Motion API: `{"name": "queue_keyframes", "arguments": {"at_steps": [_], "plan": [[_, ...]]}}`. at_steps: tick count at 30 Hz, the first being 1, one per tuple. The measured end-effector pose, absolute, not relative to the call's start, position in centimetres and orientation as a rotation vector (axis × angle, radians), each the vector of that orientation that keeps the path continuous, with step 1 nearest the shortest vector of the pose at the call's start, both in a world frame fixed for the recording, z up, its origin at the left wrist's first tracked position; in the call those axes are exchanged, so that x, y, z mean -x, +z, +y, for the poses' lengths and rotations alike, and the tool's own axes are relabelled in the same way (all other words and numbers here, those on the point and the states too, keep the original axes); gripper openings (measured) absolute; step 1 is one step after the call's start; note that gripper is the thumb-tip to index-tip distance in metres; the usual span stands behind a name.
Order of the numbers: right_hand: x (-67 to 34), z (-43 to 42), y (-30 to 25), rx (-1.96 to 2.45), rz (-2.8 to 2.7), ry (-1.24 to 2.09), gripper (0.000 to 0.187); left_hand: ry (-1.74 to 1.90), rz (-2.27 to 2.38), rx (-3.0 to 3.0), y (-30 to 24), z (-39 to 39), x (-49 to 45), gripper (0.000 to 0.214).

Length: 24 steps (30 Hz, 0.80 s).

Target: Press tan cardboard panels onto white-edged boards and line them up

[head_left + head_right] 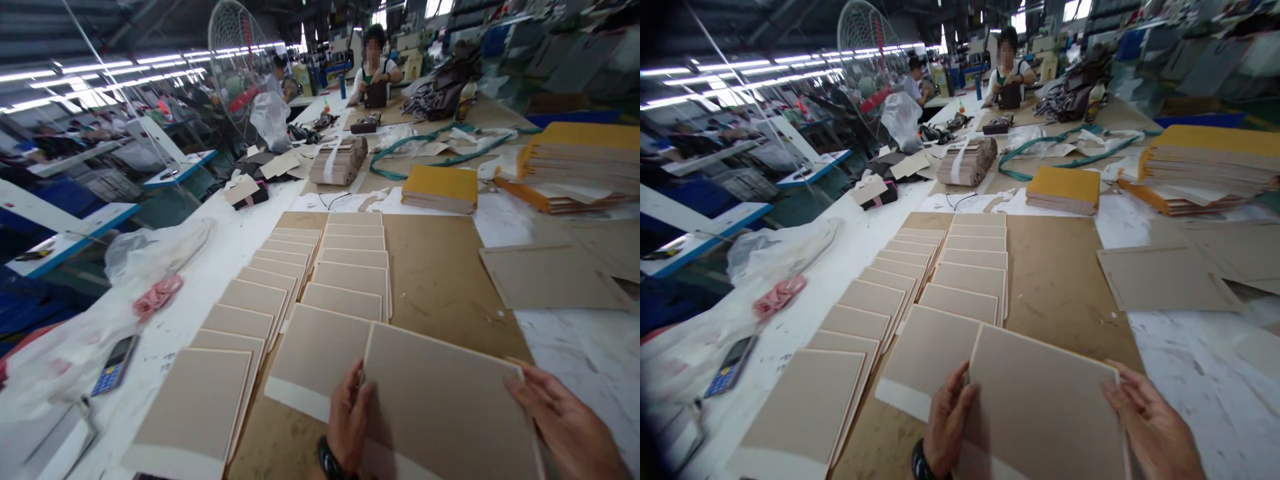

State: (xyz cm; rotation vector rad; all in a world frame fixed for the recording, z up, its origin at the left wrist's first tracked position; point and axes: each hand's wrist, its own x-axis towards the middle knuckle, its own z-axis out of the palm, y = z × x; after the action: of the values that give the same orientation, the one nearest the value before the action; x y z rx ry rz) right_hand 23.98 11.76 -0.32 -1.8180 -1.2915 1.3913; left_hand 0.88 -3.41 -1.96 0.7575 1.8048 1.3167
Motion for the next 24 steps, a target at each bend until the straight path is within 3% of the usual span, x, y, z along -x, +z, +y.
{"name": "queue_keyframes", "arguments": {"at_steps": [5,11,18,24], "plan": [[-14.4,8.5,-1.2,1.465,-1.658,1.657,0.042,1.076,2.339,-0.721,-0.7,-9.5,7.6,0.046],[-7.1,6.0,-1.8,1.351,-2.297,1.277,0.027,0.704,2.606,-0.929,-2.4,-12.8,13.6,0.044],[-7.5,7.1,-2.6,1.397,-2.387,1.089,0.025,0.549,2.616,-1.045,-3.1,-11.8,14.3,0.034],[-8.7,9.7,-2.8,1.490,-2.315,0.991,0.024,0.446,2.556,-1.101,-3.1,-9.9,15.3,0.043]]}}
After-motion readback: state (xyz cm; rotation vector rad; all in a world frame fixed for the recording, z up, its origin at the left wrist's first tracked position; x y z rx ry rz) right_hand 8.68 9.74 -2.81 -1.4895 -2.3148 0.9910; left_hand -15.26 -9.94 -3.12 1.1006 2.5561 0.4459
